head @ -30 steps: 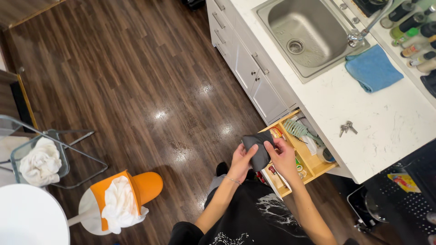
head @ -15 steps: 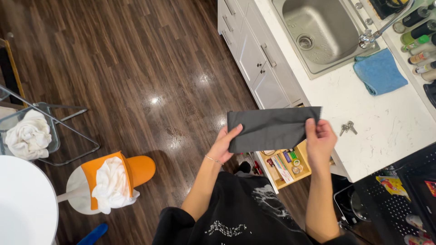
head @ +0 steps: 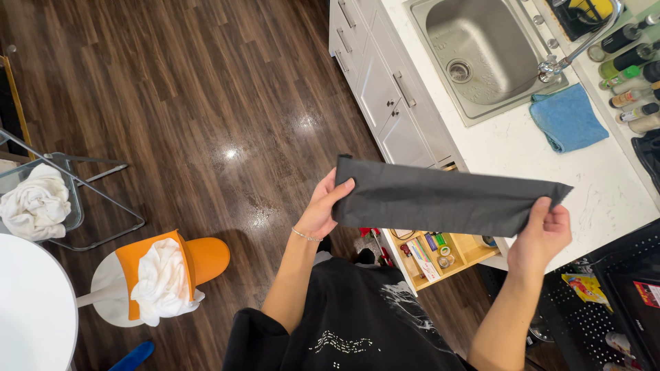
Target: The person retrieves a dark bag and a white garment from a drawer and a chair, spreads the garment out, and places it inside the bag.
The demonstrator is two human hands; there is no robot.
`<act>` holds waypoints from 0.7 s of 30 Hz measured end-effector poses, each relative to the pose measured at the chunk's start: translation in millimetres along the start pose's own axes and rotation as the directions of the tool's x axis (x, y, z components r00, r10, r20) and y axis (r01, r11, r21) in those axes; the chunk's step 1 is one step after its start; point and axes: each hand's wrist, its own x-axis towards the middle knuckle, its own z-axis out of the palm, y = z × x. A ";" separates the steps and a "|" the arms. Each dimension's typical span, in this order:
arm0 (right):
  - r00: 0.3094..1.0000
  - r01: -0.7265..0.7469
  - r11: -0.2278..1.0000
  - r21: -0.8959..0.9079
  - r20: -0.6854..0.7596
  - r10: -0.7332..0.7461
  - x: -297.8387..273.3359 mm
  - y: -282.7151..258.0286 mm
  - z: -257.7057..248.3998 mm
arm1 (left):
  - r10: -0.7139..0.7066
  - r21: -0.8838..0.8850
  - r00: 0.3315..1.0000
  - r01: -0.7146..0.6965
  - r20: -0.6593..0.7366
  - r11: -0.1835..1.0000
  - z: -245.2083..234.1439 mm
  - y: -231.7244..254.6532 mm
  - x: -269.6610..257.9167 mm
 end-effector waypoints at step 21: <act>0.987 -0.155 0.755 0.638 0.063 0.149 61.4 -15.2 -51.2 | 0.154 0.327 0.988 -0.137 -0.029 0.935 40.7 12.2 -4.1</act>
